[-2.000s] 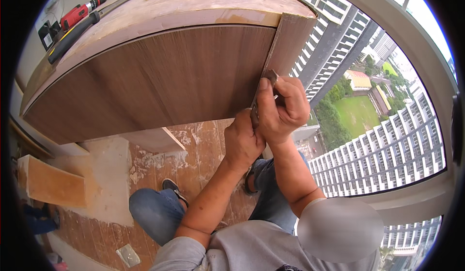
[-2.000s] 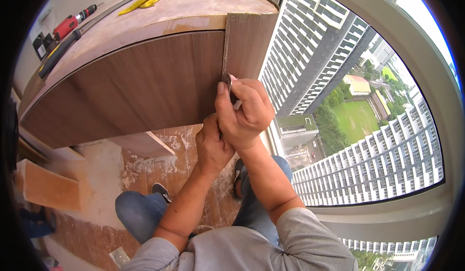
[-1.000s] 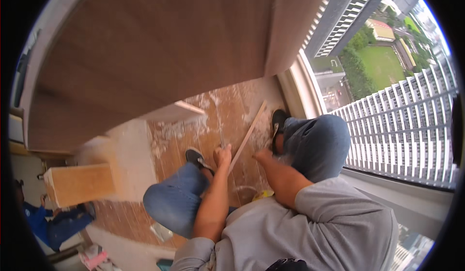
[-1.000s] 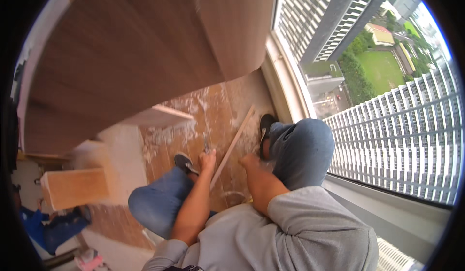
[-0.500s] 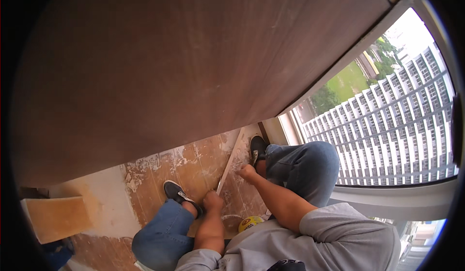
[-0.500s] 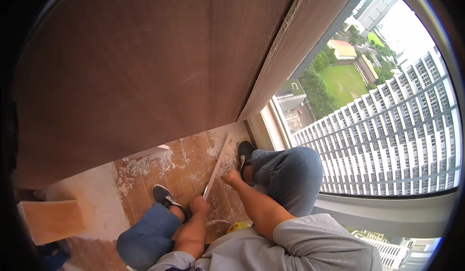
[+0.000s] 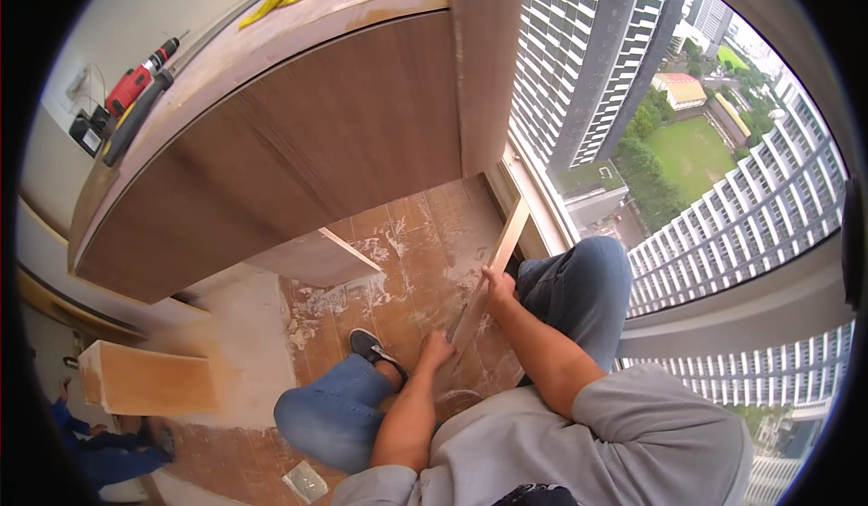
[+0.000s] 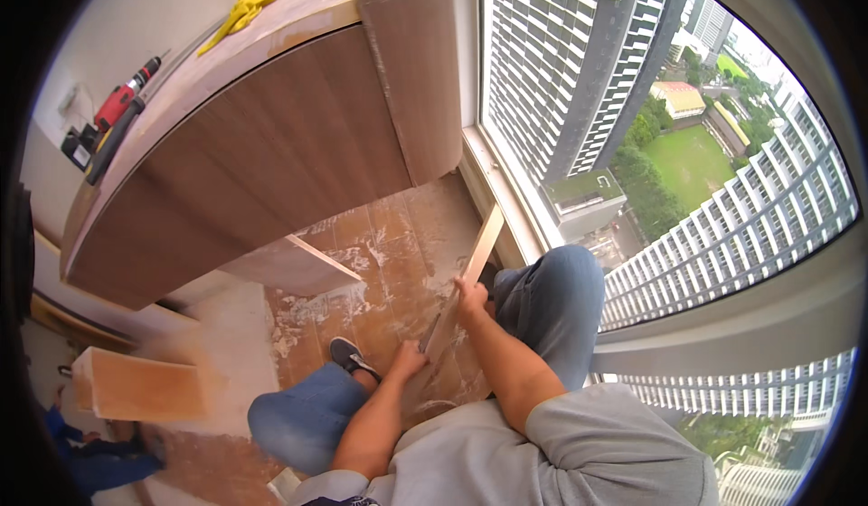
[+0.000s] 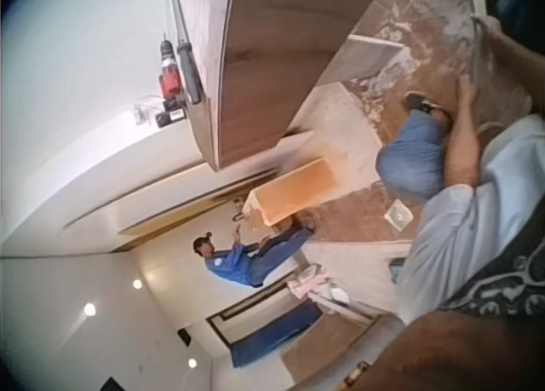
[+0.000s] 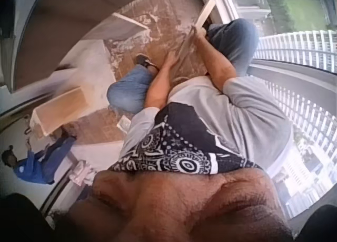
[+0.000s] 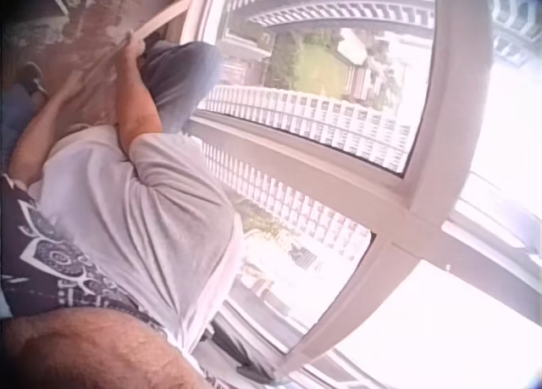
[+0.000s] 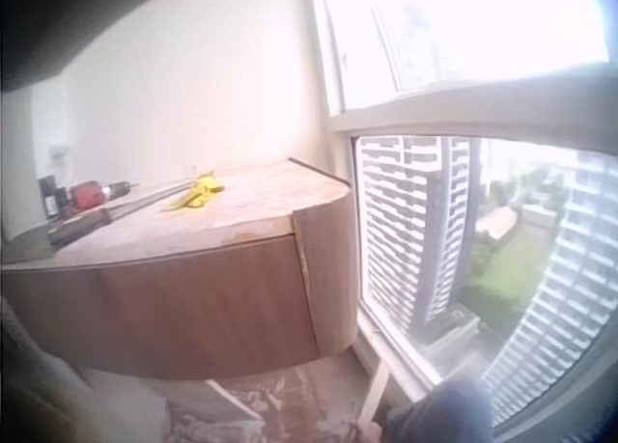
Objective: Trimming and smoothing the laminate edges of a wall-mounted cabinet using a utility knife and cloth.
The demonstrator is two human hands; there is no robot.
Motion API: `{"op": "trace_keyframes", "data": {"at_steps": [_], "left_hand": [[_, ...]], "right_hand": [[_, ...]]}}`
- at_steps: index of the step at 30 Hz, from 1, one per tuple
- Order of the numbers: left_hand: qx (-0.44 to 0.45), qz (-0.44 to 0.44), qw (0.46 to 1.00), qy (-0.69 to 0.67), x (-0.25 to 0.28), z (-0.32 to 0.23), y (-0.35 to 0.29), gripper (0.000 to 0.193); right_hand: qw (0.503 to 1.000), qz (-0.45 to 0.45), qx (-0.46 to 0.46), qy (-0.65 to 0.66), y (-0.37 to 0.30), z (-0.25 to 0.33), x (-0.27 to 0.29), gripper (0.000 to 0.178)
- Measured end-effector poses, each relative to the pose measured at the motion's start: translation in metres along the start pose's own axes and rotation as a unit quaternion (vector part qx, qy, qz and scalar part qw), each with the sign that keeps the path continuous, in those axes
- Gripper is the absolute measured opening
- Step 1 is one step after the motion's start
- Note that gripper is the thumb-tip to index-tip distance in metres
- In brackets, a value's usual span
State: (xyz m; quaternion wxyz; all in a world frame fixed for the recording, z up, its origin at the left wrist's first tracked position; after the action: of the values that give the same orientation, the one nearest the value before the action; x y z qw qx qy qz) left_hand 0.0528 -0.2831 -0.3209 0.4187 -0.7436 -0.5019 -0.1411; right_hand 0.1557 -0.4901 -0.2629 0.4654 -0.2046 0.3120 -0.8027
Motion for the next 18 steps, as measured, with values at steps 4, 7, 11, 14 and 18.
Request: {"op": "trace_keyframes", "data": {"at_steps": [4, 7, 11, 14, 18], "left_hand": [[-0.079, -0.089, 0.992, 0.037, 0.021, -0.107, 0.008, 0.029], [-0.121, -0.214, 0.969, 0.014, 0.043, -0.111, -0.017, 0.03], [-0.26, -0.354, 0.894, -0.093, 0.09, -0.177, -0.069, 0.028], [-0.315, -0.411, 0.846, -0.127, 0.136, -0.254, -0.136, 0.027], [-0.292, -0.366, 0.828, -0.31, 0.175, -0.284, -0.162, 0.033]], "right_hand": [[0.969, -0.102, 0.224, 0.014, 0.025, 0.036, 0.044, 0.04], [0.95, -0.154, 0.26, -0.071, -0.032, 0.057, 0.039, 0.047], [0.893, -0.06, 0.444, -0.041, -0.11, 0.099, 0.041, 0.034], [0.843, -0.009, 0.536, -0.047, -0.148, 0.133, 0.044, 0.032], [0.773, 0.14, 0.617, -0.05, -0.196, 0.172, 0.049, 0.036]]}}
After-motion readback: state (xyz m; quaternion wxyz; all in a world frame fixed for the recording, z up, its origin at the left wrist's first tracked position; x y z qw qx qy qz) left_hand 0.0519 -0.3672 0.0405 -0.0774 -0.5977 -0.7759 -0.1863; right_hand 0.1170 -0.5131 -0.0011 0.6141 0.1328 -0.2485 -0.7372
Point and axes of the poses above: each hand's wrist, its own y-axis towards the middle knuckle, its own x-axis out of the back of the hand, z = x × y, the point moved 1 cm from there along y, towards the middle knuckle, and after that the axes turned 5 degrees about -y, right-handed, at the moved point
